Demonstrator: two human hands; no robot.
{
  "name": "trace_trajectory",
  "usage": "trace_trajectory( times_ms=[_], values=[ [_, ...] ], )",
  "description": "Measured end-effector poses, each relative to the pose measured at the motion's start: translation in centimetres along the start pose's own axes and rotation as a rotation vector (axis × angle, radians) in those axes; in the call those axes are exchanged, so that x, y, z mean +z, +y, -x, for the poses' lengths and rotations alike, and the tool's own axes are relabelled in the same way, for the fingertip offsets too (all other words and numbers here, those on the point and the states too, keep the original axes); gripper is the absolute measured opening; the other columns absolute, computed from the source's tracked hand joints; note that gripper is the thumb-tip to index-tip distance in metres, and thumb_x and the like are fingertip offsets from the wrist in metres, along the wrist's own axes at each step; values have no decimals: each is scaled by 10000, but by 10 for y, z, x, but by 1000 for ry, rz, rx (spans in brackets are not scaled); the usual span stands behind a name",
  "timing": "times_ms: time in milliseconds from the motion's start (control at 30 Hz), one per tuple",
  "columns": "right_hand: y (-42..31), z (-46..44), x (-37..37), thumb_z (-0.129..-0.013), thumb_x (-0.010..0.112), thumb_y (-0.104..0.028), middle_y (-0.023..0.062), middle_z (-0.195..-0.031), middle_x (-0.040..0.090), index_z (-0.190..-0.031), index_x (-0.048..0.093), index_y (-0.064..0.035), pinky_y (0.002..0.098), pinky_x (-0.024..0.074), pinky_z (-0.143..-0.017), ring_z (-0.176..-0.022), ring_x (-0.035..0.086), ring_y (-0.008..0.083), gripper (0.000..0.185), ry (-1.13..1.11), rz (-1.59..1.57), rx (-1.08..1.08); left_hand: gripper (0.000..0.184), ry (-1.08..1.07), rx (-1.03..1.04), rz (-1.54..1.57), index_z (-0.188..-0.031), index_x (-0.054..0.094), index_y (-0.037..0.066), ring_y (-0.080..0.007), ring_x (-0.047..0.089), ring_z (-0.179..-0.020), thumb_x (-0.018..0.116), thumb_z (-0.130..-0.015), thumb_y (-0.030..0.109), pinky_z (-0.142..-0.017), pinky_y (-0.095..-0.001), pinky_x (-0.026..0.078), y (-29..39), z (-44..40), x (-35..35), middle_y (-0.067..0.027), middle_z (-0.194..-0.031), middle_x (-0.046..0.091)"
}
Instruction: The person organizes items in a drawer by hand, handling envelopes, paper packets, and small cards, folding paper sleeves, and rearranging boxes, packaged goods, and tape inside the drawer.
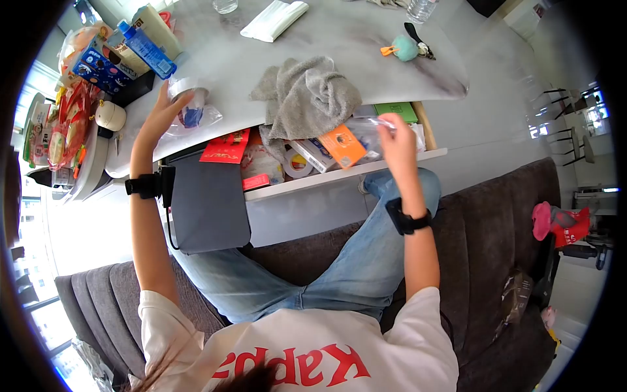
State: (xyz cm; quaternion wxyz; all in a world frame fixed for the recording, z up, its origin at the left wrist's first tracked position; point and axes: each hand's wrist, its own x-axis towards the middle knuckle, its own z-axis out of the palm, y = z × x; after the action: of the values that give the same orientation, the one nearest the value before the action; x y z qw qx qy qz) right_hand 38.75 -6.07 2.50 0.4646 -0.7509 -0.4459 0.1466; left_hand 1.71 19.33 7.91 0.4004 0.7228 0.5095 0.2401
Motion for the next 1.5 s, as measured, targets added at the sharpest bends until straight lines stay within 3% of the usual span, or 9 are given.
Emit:
trace_trajectory(
  times_ms=[67, 267, 433, 733, 900, 967, 1067, 1300, 1500],
  values=[
    [-19, 4, -29, -849, 578, -57, 13, -774, 596, -983, 585, -25, 201, 422, -544, -596, 503, 57, 138, 18, -119, 57, 922, -11, 13, 27, -1389, 170, -80, -236, 571, -868, 645, -784, 428, -808, -296, 442, -2, 1, 0, -219, -1096, 529],
    [-39, -27, -61, -881, 549, -54, 12, -772, 585, -976, 579, -2, 187, 431, -569, -623, 524, 52, 112, 156, -283, -134, 712, 662, 457, -525, -1356, 300, 12, -354, 467, -1123, 645, -789, 270, -952, -424, 364, -1, 21, 34, -223, -1248, 433],
    [-38, -61, -31, -888, 554, -70, 21, -792, 600, -992, 570, -4, 208, 461, -634, -684, 586, 74, 124, 233, -434, -208, 626, 543, 560, -506, -1332, 364, 85, -359, 295, -1284, 625, -763, 113, -1041, -461, 250, 53, 77, 73, -178, -1358, 338],
    [-59, -100, 1, -923, 485, -72, 73, -991, 609, -1057, 543, 6, 213, 457, -761, -870, 614, 127, 167, 108, -470, -401, 489, 190, 559, -490, -1243, 463, 74, -324, 328, -1271, 598, -773, 63, -1042, -437, 255, 71, 108, 100, -123, -1305, 416],
    [-48, -104, 15, -844, 556, -54, 136, -1132, 576, -1144, 548, -41, 311, 397, -923, -1053, 550, 243, 301, -63, -97, -585, 512, 426, 403, -766, -1248, 470, 94, -350, 251, -1313, 627, -763, 133, -1057, -517, 189, 48, 104, 96, -153, -1362, 338],
    [-49, -91, 14, -828, 579, -65, 152, -1206, 525, -1187, 525, -52, 338, 365, -971, -1122, 504, 276, 363, -30, -55, -618, 690, 583, 305, -859, -1370, 330, 133, -367, 169, -1350, 646, -761, 216, -1053, -554, 155, 28, 95, 84, -179, -1450, 196],
    [-46, -74, 10, -813, 601, -88, 163, -1352, 377, -1257, 467, -62, 387, 325, -1016, -1235, 393, 330, 464, 89, -38, -638, 762, 503, 334, -604, -1421, 230, 149, -432, 205, -1316, 645, -782, 176, -1028, -502, 265, 2, 77, 66, -261, -1443, 127],
    [-24, -44, 35, -826, 598, -155, 194, -1360, 368, -1263, 483, -53, 431, 270, -1056, -1306, 291, 359, 463, 12, 326, -735, 696, 369, 538, -493, -1404, 268, 141, -486, 220, -1284, 620, -804, 116, -1025, -479, 286, -12, 6, 54, -284, -1445, 68],
    [-24, -71, 53, -900, 496, -380, 272, -1411, 265, -1327, 408, -41, 457, 245, -1056, -1304, 260, 428, 552, -139, 122, -497, 740, 389, 478, -446, -1421, 226, 185, -481, 184, -1306, 616, -794, 136, -1023, -498, 281, -10, -17, 64, -288, -1449, 47]
  ],
)
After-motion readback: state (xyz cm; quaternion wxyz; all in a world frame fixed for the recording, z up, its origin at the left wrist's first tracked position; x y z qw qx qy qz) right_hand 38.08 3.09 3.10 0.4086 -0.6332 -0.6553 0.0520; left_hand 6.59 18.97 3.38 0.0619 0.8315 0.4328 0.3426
